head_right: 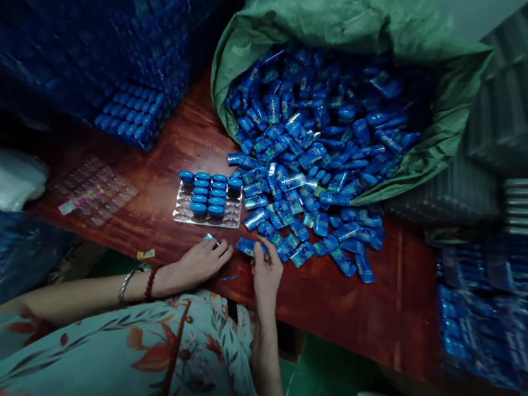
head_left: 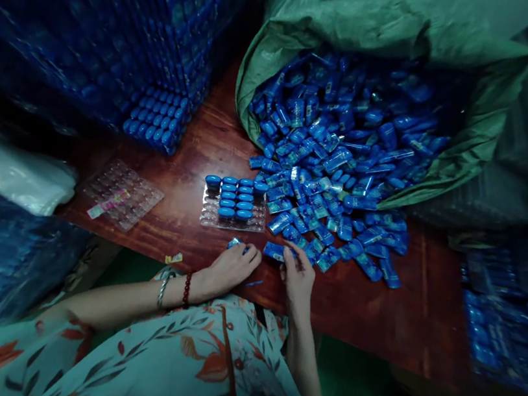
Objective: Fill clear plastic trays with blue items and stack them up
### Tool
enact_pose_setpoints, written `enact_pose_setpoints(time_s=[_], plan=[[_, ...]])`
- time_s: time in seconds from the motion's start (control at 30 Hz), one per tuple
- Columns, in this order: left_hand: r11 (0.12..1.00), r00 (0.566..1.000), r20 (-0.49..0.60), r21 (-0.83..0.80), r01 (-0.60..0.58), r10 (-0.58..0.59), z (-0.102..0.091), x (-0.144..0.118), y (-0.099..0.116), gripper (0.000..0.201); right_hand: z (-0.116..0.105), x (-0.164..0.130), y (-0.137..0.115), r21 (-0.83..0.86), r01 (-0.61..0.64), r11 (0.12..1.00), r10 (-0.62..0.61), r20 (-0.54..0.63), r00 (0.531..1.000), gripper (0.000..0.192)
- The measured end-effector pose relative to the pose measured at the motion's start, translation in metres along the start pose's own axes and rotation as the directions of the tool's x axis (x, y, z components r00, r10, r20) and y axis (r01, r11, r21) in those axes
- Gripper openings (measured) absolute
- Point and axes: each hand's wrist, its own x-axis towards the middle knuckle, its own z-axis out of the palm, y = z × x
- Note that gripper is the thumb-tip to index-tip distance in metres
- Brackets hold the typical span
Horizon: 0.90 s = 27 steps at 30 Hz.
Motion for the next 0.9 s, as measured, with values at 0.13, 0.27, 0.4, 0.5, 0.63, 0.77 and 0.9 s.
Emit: enact_pose_setpoints(time_s=[0.13, 0.27, 0.4, 0.5, 0.63, 0.77, 0.9], plan=[[0.979, 0.999, -0.036, -0.206, -0.013, 0.005, -0.010, -0.033, -0.029, 0.032, 0.000, -0.001, 0.001, 0.068, -0.088, 0.994, 0.071, 0.218, 0.973, 0.044], [0.833, 0.945, -0.213, -0.545, 0.095, -0.248, -0.017, -0.063, -0.058, 0.035, 0.001, -0.004, 0.002, 0.005, -0.061, 0.998, 0.056, 0.350, 0.935, 0.047], [0.695, 0.786, -0.361, -0.709, 0.118, -0.502, -0.021, -0.068, -0.072, 0.031, 0.015, 0.000, -0.005, -0.172, 0.235, 0.957, -0.172, 0.319, 0.932, 0.036], [0.658, 0.701, -0.404, -0.743, 0.122, -0.587, -0.018, -0.054, -0.078, 0.042, 0.038, 0.013, -0.009, -0.275, 0.431, 0.860, -0.342, 0.317, 0.885, 0.029], [0.778, 0.743, -0.481, -0.622, 0.085, -0.466, -0.012, -0.038, -0.085, 0.018, 0.057, 0.029, -0.014, -0.498, 0.645, 0.580, -0.435, 0.479, 0.762, 0.029], [0.893, 0.821, -0.500, -0.448, 0.027, -0.276, -0.013, -0.035, -0.092, 0.024, 0.055, 0.028, -0.027, -0.636, 0.723, 0.269, -0.376, 0.622, 0.687, 0.029], [0.918, 0.893, -0.414, -0.395, 0.001, -0.179, -0.025, -0.032, -0.095, 0.025, 0.057, 0.020, -0.050, -0.702, 0.711, 0.037, -0.229, 0.687, 0.690, 0.029]])
